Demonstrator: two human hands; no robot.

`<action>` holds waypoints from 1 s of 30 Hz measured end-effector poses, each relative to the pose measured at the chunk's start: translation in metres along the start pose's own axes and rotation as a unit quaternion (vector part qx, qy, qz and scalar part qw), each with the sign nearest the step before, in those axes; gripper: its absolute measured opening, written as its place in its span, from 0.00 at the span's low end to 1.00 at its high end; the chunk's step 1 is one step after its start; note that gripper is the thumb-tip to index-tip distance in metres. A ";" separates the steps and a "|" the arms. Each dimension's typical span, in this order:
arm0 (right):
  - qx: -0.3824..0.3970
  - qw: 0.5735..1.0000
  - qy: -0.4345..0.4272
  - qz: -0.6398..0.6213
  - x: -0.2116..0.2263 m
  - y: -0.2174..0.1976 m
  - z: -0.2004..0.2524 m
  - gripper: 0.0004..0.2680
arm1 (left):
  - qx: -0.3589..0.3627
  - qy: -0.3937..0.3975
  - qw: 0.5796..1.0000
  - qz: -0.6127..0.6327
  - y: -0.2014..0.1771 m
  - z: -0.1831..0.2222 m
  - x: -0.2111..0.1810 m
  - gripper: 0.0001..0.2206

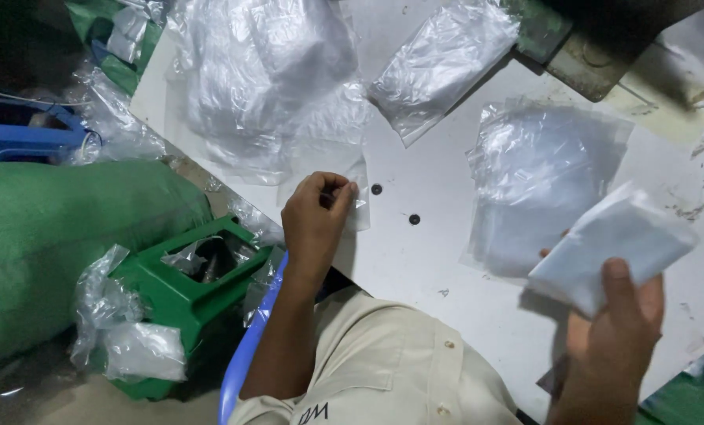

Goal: Packaging small white items into plastic bags at a workbench

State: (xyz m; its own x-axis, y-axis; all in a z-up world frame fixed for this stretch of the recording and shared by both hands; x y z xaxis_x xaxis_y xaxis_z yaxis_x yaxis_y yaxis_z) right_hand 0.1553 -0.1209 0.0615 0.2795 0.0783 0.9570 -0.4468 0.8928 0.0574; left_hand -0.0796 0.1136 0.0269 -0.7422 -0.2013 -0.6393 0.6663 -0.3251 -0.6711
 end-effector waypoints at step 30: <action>0.167 0.984 0.063 0.014 -0.040 0.070 0.027 0.09 | 0.321 -0.103 0.841 0.424 0.104 0.038 0.023 0.05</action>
State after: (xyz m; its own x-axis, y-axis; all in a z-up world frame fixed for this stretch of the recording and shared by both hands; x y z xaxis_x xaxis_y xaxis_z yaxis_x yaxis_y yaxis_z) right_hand 0.0897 -0.0738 0.0348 0.3568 0.1737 0.9179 -0.7043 0.6955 0.1422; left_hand -0.0299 0.0403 -0.0433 -0.0612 -0.7461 -0.6630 0.8343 -0.4029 0.3764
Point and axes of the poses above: each hand's wrist, its own z-axis away from the middle knuckle, its own y-axis out of the palm, x = y × z, the point moved 3 cm from there along -z, towards the middle knuckle, and after that the axes turned 7 degrees about -y, right-handed, at the moved point
